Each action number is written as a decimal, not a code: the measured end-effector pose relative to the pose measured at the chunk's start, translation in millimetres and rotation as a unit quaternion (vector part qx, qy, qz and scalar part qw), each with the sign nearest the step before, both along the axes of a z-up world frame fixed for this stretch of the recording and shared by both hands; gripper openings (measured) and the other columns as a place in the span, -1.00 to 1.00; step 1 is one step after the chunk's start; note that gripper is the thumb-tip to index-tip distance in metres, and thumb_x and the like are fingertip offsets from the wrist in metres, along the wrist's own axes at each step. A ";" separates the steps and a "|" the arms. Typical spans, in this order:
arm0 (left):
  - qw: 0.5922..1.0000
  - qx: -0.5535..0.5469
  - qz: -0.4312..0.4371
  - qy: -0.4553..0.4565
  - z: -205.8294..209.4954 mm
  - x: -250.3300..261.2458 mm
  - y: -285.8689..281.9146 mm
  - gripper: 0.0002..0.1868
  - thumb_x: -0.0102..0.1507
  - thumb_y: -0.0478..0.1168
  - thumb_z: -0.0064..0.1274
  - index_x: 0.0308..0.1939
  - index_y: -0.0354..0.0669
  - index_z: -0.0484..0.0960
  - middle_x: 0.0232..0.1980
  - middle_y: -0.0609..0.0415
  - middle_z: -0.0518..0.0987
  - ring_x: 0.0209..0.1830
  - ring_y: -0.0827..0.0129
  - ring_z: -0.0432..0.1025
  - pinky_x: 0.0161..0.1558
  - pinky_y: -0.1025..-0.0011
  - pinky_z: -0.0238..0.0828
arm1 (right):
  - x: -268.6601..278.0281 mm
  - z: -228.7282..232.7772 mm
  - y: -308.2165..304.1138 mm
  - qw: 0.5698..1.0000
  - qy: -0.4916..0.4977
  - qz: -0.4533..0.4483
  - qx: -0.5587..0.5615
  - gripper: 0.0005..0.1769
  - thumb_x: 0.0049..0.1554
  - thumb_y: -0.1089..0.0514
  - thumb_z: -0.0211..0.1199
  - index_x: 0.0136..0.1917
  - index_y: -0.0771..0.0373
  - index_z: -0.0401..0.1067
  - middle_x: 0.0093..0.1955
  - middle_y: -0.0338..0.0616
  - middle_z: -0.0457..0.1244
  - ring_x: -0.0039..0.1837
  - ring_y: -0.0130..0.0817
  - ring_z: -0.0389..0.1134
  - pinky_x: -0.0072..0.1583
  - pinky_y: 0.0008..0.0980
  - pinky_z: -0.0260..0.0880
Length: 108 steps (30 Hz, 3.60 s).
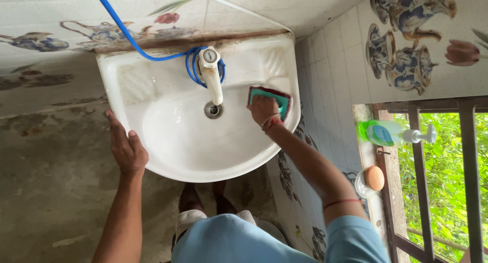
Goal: The person scrubs the interior of a white ceramic sink using a sponge. They repeatedly wipe the basin and the area around the drain with a green and red sponge while water runs from the faucet.
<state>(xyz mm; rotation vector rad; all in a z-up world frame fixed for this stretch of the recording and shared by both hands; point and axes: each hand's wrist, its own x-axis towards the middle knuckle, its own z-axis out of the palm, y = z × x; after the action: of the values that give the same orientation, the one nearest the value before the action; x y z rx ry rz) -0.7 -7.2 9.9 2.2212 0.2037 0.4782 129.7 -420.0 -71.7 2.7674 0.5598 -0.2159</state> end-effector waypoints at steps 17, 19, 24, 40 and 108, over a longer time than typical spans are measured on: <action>1.000 -0.009 -0.011 -0.013 -0.1 -0.7 -7.1 -0.21 0.58 0.14 -0.45 0.59 -0.57 0.00 0.60 -0.54 0.14 0.63 -0.34 0.14 0.57 0.04 0.16 | -23.0 -36.2 98.4 0.966 -0.014 0.108 0.234 -0.69 0.21 -0.10 0.26 0.06 0.15 0.47 -0.04 -0.15 0.36 0.10 -0.22 0.37 0.14 -0.14 0.28; 1.000 -0.006 -0.009 -0.013 0.9 0.8 -6.1 -0.21 0.57 0.13 -0.44 0.59 -0.58 0.01 0.60 -0.56 0.14 0.62 -0.35 0.14 0.57 0.04 0.16 | -24.3 -29.5 107.9 0.966 -0.004 0.106 0.237 -0.66 0.20 -0.10 0.27 0.12 0.14 0.48 -0.03 -0.15 0.35 0.10 -0.23 0.36 0.14 -0.12 0.25; 1.000 -0.002 -0.009 -0.016 -2.5 1.8 -5.9 -0.22 0.57 0.13 -0.43 0.58 -0.57 0.03 0.60 -0.56 0.14 0.63 -0.37 0.13 0.58 0.02 0.12 | -21.0 -3.7 97.2 0.973 -0.036 0.083 0.212 -0.60 0.12 -0.06 0.27 0.17 0.12 0.47 0.01 -0.26 0.35 0.13 -0.27 0.33 0.22 0.01 0.17; 1.000 -0.010 0.001 0.003 -0.6 -1.2 -1.2 -0.17 0.54 0.17 -0.41 0.60 -0.55 0.00 0.60 -0.52 0.16 0.60 -0.33 0.16 0.52 0.03 0.16 | -14.6 -11.9 44.6 0.948 0.025 -0.302 0.100 -0.52 0.27 -0.18 0.07 0.04 0.32 0.36 -0.31 0.00 0.42 -0.19 -0.10 0.48 0.22 0.01 0.25; 1.000 -0.019 0.003 0.000 -8.9 -2.9 2.2 -0.24 0.56 0.13 -0.42 0.63 -0.43 -0.02 0.62 -0.50 0.13 0.61 -0.31 0.16 0.50 0.03 0.22 | -9.0 1.9 125.1 0.967 0.002 0.009 0.253 -0.67 0.19 -0.10 0.27 0.20 -0.08 0.54 0.01 -0.17 0.43 0.09 -0.17 0.39 0.24 -0.01 0.16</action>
<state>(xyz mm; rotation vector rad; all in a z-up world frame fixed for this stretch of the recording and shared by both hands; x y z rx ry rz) -3.7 -4.9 1.0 2.1835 0.2185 0.4744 120.7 -294.9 -69.8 3.2498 0.7259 -0.0808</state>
